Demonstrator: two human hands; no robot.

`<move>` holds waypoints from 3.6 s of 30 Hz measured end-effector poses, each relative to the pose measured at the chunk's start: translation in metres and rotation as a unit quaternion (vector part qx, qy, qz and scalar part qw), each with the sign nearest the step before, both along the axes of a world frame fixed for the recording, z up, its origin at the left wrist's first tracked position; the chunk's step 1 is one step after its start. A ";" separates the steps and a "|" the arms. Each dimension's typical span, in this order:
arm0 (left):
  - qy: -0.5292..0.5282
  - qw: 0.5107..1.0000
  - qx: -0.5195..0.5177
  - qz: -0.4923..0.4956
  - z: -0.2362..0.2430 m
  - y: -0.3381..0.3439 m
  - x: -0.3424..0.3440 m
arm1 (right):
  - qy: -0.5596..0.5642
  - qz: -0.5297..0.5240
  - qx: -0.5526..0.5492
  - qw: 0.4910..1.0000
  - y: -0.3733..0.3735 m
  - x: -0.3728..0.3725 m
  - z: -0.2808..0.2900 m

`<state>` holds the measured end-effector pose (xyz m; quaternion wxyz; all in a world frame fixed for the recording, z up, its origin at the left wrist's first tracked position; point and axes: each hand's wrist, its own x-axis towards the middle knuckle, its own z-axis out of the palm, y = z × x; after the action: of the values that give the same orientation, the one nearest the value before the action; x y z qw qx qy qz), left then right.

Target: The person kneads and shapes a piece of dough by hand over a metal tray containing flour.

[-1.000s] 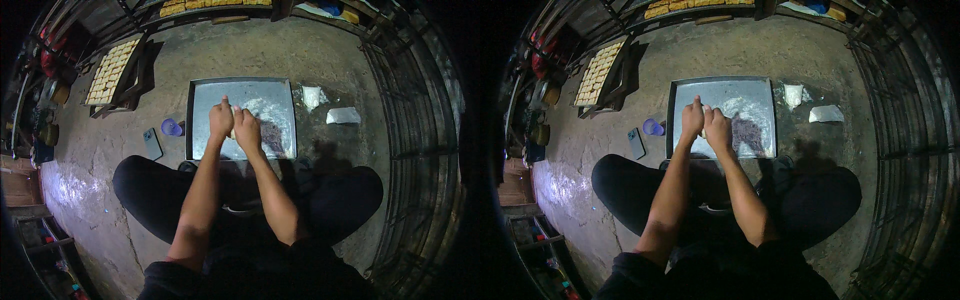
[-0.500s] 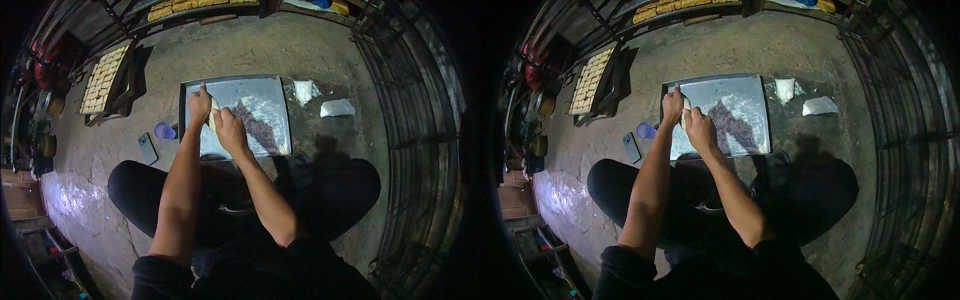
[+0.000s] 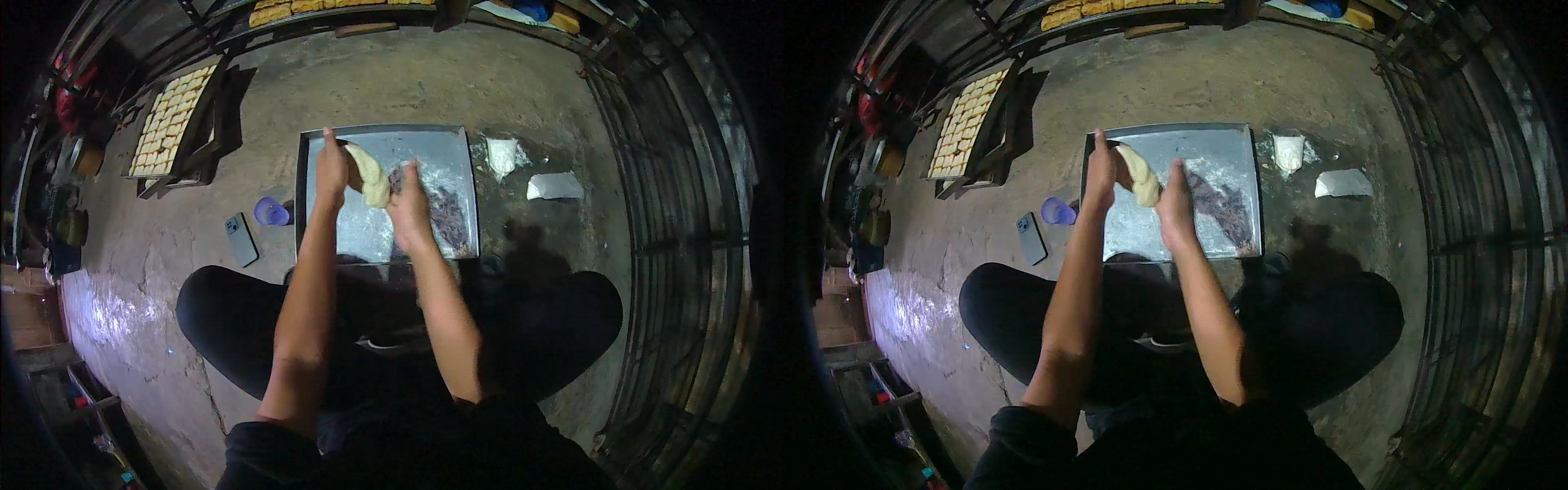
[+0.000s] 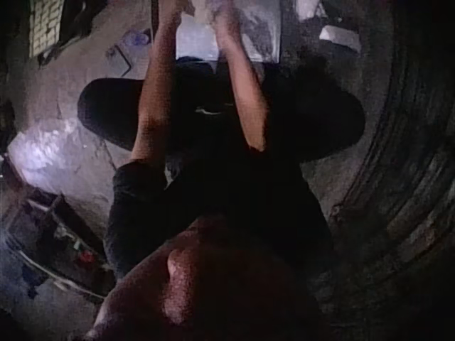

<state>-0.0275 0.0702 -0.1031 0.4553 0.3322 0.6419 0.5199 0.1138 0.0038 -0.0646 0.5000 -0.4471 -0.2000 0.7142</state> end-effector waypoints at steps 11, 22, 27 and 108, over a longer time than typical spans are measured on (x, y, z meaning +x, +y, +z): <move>0.031 0.998 -0.031 -0.037 0.013 -0.019 0.041 | 0.173 -0.017 0.011 0.985 0.000 -0.002 0.016; 0.089 0.992 0.069 0.048 0.016 -0.016 0.020 | 0.089 0.180 0.135 0.970 -0.008 -0.007 0.045; -0.042 0.992 0.039 0.108 0.017 -0.012 -0.003 | -0.176 0.153 0.113 0.966 -0.007 0.001 0.059; -0.287 0.938 0.178 -0.073 0.048 -0.013 0.008 | -0.405 -0.023 0.389 0.827 0.000 0.007 0.027</move>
<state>-0.0199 0.0573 -0.0553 0.5902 0.2906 0.3547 0.6644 0.1208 0.0033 -0.0373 0.5230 -0.4691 -0.6355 0.3201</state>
